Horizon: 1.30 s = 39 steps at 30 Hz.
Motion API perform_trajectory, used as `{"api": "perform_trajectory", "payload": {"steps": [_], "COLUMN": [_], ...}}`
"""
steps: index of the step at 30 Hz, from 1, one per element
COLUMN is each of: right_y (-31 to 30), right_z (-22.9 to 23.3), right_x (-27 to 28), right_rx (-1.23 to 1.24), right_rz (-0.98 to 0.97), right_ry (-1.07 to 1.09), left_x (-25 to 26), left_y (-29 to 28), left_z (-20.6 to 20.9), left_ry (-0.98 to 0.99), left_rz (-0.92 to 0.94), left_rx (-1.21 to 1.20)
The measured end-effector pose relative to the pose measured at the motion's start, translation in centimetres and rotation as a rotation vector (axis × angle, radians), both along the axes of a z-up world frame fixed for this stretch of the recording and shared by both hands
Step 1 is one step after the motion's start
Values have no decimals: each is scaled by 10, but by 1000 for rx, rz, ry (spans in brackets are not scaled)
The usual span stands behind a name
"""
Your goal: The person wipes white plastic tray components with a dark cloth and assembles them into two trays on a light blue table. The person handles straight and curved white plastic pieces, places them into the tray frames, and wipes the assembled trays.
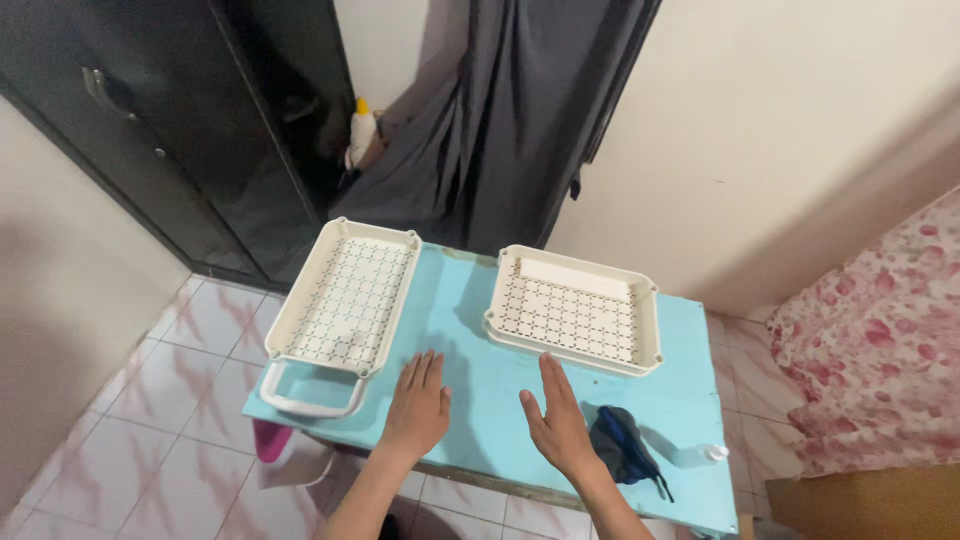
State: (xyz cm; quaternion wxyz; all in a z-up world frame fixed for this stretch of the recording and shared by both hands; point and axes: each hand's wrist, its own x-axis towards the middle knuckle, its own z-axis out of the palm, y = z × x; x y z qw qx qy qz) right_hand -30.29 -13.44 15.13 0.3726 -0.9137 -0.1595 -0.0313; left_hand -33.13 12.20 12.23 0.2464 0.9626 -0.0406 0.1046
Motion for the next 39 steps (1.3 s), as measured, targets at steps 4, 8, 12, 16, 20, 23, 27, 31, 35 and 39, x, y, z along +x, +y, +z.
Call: {"api": "perform_trajectory", "payload": {"steps": [4,8,12,16,20,23,27,31,35,39], "right_y": [60,115,159,187,195,194,189,183,178,170], "right_z": [-15,-34,-51,-65,-75,-79,-85,-86,-79,-60], "right_x": [-3,-5,-9,-14,-16,-20,-24,-26,-28,-31], "right_rx": [9,-3,-25,-67,-47,-41,-13,-5,35,122], "right_rz": [58,86,108,80,81,46,2,-19,-21,-39], "right_ry": [62,227,338,430,405,409,417,396,384,391], "left_x": [-11,-14,-11,-12,-15,-13,-14,-13,-6,5], "left_y": [72,140,180,194,202,202,203,200,182,144], "left_z": [-26,-63,-96,-111,-115,-120,-124,-101,-56,-7], "left_ry": [1,216,319,377,451,457,414,325,233,240], "left_rz": [53,50,-12,-88,-180,-184,-203,-225,-264,-233], "left_rx": [41,134,284,366,444,448,466,468,423,170]}}
